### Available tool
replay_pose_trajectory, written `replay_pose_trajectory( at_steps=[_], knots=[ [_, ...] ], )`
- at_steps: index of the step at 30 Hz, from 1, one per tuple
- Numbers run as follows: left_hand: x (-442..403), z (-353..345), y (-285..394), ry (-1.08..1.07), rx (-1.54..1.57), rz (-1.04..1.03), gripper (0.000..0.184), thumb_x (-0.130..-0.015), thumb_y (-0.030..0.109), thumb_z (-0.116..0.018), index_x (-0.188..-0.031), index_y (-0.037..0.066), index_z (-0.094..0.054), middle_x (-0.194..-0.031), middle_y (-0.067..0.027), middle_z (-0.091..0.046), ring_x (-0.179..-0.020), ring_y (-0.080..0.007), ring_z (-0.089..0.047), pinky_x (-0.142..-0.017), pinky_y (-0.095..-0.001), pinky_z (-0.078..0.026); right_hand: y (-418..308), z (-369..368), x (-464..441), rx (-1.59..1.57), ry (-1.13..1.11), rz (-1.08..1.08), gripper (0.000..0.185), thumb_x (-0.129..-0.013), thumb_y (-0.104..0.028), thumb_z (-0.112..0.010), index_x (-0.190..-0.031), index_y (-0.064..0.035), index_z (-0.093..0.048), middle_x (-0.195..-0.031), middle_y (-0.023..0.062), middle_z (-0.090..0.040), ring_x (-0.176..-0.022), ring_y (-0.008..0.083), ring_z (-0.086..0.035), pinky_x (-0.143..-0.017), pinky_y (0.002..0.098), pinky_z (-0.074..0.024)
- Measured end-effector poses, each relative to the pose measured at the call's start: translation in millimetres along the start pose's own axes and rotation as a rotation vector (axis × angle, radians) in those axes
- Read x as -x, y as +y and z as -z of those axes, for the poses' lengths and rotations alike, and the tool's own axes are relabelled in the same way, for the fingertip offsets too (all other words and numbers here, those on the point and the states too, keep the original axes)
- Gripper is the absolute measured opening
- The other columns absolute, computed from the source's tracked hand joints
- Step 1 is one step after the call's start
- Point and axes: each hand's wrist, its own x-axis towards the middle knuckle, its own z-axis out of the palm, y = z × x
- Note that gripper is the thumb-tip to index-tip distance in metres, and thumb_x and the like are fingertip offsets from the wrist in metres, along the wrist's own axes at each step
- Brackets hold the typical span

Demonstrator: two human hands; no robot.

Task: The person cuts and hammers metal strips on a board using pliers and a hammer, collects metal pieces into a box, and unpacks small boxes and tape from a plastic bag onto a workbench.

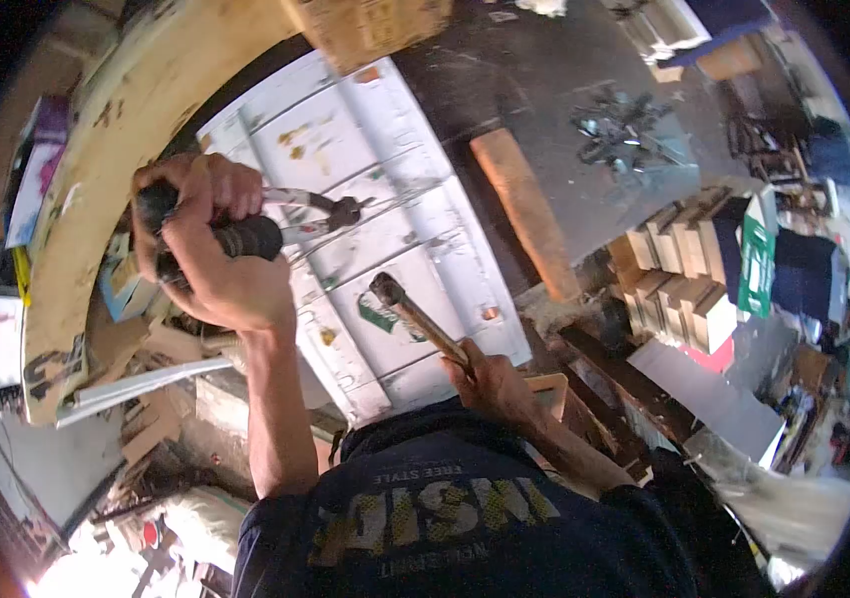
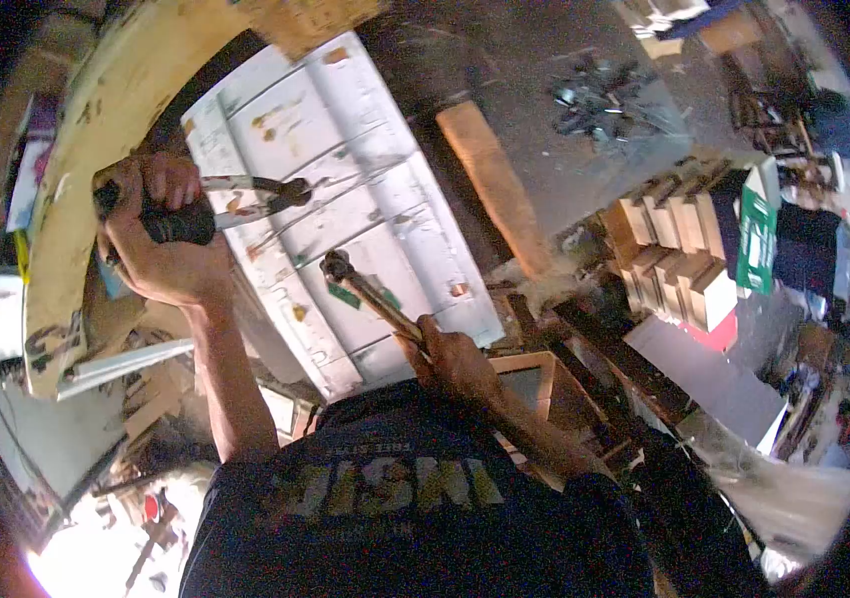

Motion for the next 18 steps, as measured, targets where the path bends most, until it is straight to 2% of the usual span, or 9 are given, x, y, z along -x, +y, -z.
replay_pose_trajectory(
  at_steps=[3,6,7,9,11,13,14,16,18],
  knots=[
    [-3.0,-9.0,-4.7,-0.109,0.156,0.053,0.027,-0.09,0.024,-0.04,-0.093,-0.001,-0.047,-0.074,-0.0057,-0.044,-0.067,-0.0143,-0.04,-0.058,-0.0276,-0.036,11.4,6.8,16.4,0.041,-0.006,0.015,0.05,-0.093,-0.024,-0.059,-0.123,0.0132,-0.046,-0.063,0.0216,-0.061,-0.056,0.0386,-0.065,-0.046,0.0445,-0.0493],
    [1.6,-41.0,-0.3,0.057,-0.325,-0.09,0.019,-0.091,0.016,-0.046,-0.088,-0.003,-0.047,-0.072,-0.0066,-0.044,-0.062,-0.0135,-0.039,-0.054,-0.0295,-0.036,19.0,15.5,21.0,0.04,-0.036,-0.142,0.046,-0.094,-0.022,-0.057,-0.121,0.0133,-0.047,-0.068,0.025,-0.06,-0.059,0.0371,-0.064,-0.049,0.0482,-0.0481],
    [3.8,-46.3,3.7,0.058,-0.229,-0.095,0.012,-0.09,0.01,-0.05,-0.085,-0.001,-0.049,-0.07,-0.0059,-0.046,-0.058,-0.0122,-0.039,-0.053,-0.0279,-0.036,35.9,8.5,22.2,0.186,0.008,-0.087,0.042,-0.095,-0.022,-0.056,-0.119,0.0113,-0.049,-0.07,0.0249,-0.06,-0.06,0.0367,-0.063,-0.051,0.0495,-0.0473],
    [-7.0,-15.4,2.9,-0.186,0.122,0.072,0.008,-0.089,0.008,-0.052,-0.085,0.001,-0.053,-0.07,-0.0057,-0.05,-0.059,-0.0125,-0.043,-0.053,-0.0255,-0.037,42.9,15.9,17.6,0.332,0.097,-0.07,0.038,-0.095,-0.022,-0.055,-0.117,0.0092,-0.052,-0.072,0.0247,-0.061,-0.061,0.0362,-0.062,-0.054,0.0507,-0.0464],
    [-27.2,-2.6,-17.9,-0.541,0.307,0.17,0.012,-0.093,0.011,-0.05,-0.095,0.002,-0.057,-0.074,-0.0063,-0.053,-0.065,-0.0153,-0.052,-0.055,-0.0256,-0.042,25.7,41.5,10.1,-0.067,0.082,-0.315,0.042,-0.097,-0.028,-0.05,-0.121,0.0068,-0.051,-0.079,0.0327,-0.062,-0.077,0.0428,-0.066,-0.062,0.0515,-0.0515],
    [-3.8,-49.0,-31.1,-0.295,-0.53,-0.124,0.015,-0.093,0.012,-0.055,-0.102,0.001,-0.059,-0.087,-0.0098,-0.057,-0.077,-0.0186,-0.059,-0.058,-0.0272,-0.045,25.3,47.6,10.1,-0.102,0.129,-0.299,0.035,-0.097,-0.026,-0.049,-0.114,0.0043,-0.055,-0.079,0.0268,-0.062,-0.071,0.0397,-0.063,-0.06,0.0493,-0.0483],
    [1.7,-73.1,-39.2,-0.268,-0.584,-0.213,0.017,-0.088,0.009,-0.059,-0.103,0.001,-0.059,-0.089,-0.0108,-0.058,-0.076,-0.0179,-0.059,-0.057,-0.0268,-0.046,24.4,50.6,7.3,-0.137,0.163,-0.259,0.03,-0.098,-0.024,-0.048,-0.107,0.0019,-0.059,-0.078,0.0209,-0.062,-0.065,0.0365,-0.06,-0.057,0.0471,-0.0451],
    [12.5,-121.6,-55.0,-0.195,-0.699,-0.39,0.027,-0.08,0.003,-0.067,-0.105,0.001,-0.059,-0.093,-0.0129,-0.062,-0.075,-0.0166,-0.059,-0.057,-0.0261,-0.046,27.5,50.7,5.4,-0.124,0.099,-0.31,0.03,-0.098,-0.025,-0.048,-0.106,0.0023,-0.059,-0.077,0.0218,-0.061,-0.065,0.0366,-0.06,-0.057,0.0463,-0.0452],
    [0.8,-141.1,-31.5,-0.349,-0.802,-0.455,0.032,-0.079,0.006,-0.069,-0.109,0.002,-0.058,-0.093,-0.012,-0.062,-0.075,-0.0166,-0.059,-0.058,-0.0258,-0.047,35.0,39.0,14.8,-0.109,0.05,-0.376,0.031,-0.098,-0.025,-0.048,-0.104,0.0027,-0.058,-0.075,0.0227,-0.061,-0.065,0.0367,-0.06,-0.057,0.0456,-0.0453]
  ],
)
